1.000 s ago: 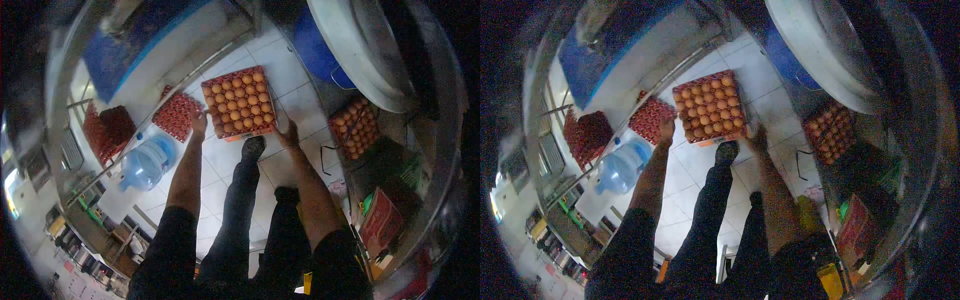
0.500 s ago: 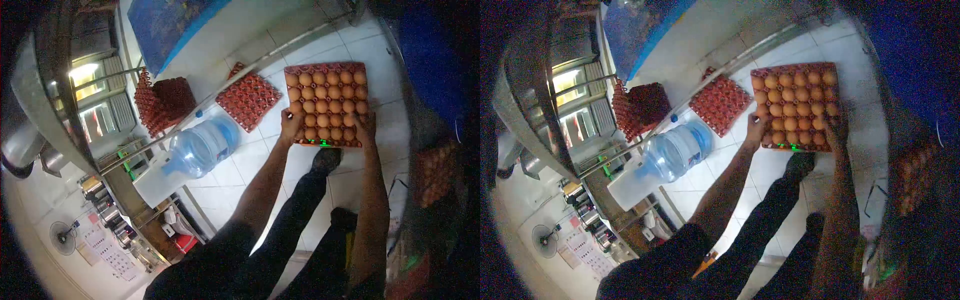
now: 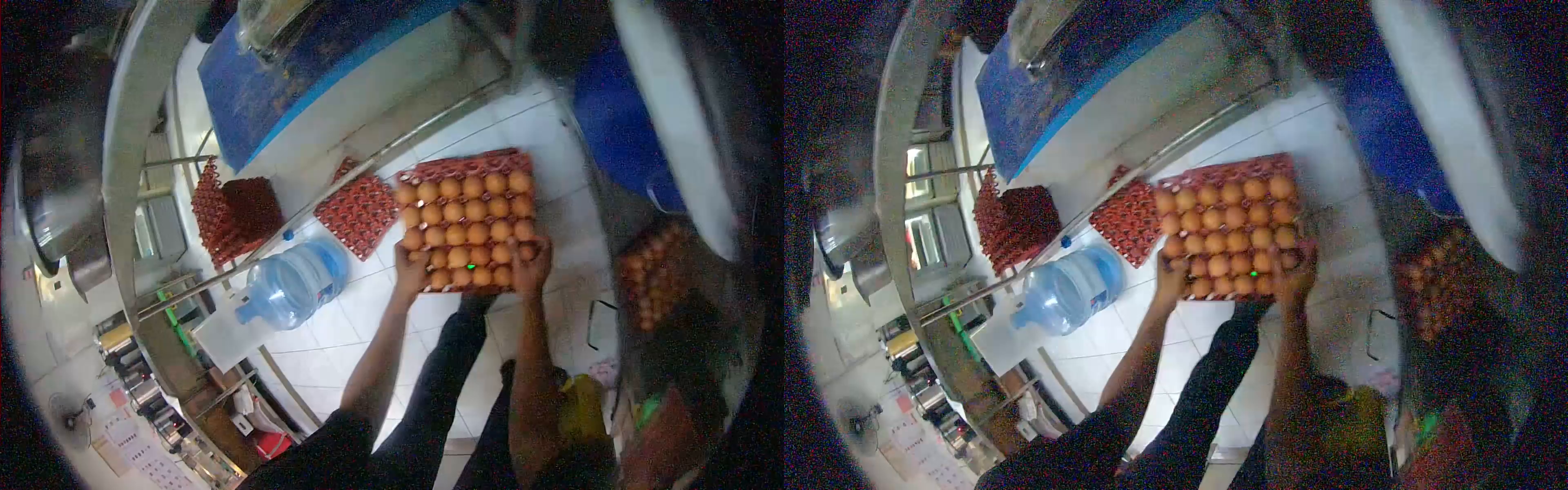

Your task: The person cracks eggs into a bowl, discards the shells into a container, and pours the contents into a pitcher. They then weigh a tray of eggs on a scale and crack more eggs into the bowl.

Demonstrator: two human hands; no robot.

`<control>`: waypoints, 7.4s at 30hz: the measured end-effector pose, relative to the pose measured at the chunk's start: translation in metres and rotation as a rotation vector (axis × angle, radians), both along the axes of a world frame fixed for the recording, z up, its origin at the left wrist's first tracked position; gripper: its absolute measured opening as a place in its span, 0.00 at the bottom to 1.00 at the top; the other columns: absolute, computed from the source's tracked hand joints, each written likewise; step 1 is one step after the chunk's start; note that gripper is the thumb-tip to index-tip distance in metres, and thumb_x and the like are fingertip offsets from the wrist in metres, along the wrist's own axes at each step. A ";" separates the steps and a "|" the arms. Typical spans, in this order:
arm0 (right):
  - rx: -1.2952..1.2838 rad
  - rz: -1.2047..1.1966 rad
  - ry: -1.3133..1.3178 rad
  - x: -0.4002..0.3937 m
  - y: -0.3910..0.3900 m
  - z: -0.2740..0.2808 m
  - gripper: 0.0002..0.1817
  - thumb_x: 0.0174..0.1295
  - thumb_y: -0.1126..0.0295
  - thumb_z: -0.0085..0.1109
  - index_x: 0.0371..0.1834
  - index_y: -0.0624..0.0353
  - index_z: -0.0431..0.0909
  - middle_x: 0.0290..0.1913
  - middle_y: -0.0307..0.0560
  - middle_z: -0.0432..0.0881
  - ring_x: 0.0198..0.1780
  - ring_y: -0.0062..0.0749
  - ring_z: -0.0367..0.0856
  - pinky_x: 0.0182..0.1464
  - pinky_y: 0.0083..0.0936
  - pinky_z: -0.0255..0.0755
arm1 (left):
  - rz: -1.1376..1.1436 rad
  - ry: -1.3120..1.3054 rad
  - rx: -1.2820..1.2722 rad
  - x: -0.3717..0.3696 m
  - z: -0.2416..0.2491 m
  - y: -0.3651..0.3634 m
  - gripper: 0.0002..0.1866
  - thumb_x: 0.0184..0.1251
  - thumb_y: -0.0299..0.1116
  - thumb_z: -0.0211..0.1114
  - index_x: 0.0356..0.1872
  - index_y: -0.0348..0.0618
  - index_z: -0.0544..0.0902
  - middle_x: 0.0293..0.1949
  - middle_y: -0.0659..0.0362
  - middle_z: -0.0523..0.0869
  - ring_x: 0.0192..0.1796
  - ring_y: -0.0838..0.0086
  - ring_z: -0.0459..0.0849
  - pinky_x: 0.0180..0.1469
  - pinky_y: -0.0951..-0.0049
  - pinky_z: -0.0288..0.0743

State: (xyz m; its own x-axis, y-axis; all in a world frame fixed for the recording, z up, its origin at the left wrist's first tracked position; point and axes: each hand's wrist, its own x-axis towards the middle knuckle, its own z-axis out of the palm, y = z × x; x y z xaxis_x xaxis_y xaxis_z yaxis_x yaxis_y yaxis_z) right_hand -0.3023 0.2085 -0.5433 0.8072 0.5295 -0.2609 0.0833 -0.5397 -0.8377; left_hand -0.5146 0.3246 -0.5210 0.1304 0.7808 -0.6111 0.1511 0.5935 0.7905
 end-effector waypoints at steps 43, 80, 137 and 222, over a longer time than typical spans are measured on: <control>0.159 -0.805 -0.248 0.050 -0.523 0.531 0.29 0.63 0.50 0.62 0.46 0.71 0.75 0.44 0.58 0.81 0.46 0.45 0.79 0.50 0.37 0.72 | -1.113 -0.020 0.385 0.259 0.494 -0.363 0.37 0.58 0.48 0.69 0.56 0.26 0.67 0.50 0.41 0.79 0.51 0.57 0.81 0.53 0.65 0.75; -0.553 -0.404 -0.577 0.062 -0.494 0.509 0.41 0.52 0.46 0.64 0.64 0.59 0.63 0.61 0.68 0.67 0.31 0.57 0.83 0.28 0.41 0.81 | -1.349 -0.228 1.204 0.295 0.515 -0.308 0.39 0.65 0.43 0.63 0.69 0.31 0.58 0.60 0.34 0.70 0.61 0.42 0.71 0.64 0.50 0.62; 0.085 -0.174 -0.535 0.110 -0.494 0.602 0.27 0.55 0.57 0.70 0.54 0.59 0.74 0.58 0.51 0.74 0.55 0.46 0.76 0.55 0.38 0.71 | -1.338 -0.168 1.293 0.324 0.496 -0.291 0.20 0.64 0.36 0.66 0.48 0.32 0.72 0.50 0.40 0.76 0.54 0.50 0.74 0.60 0.57 0.66; -0.686 -0.692 -0.607 0.103 -0.655 0.608 0.12 0.61 0.66 0.60 0.43 0.59 0.77 0.44 0.59 0.81 0.43 0.55 0.81 0.43 0.46 0.75 | -2.433 -0.889 1.296 0.445 0.541 -0.636 0.24 0.61 0.33 0.64 0.59 0.49 0.73 0.57 0.50 0.79 0.55 0.51 0.80 0.55 0.54 0.74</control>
State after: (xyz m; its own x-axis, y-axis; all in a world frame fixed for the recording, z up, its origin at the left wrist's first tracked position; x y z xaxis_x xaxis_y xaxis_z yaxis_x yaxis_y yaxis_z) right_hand -0.1997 -0.4461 0.0647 0.9614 -0.1797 0.2082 -0.1193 -0.9545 -0.2731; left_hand -0.0697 -0.3110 0.0203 0.3703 -0.9186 0.1378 -0.7711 -0.2213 0.5970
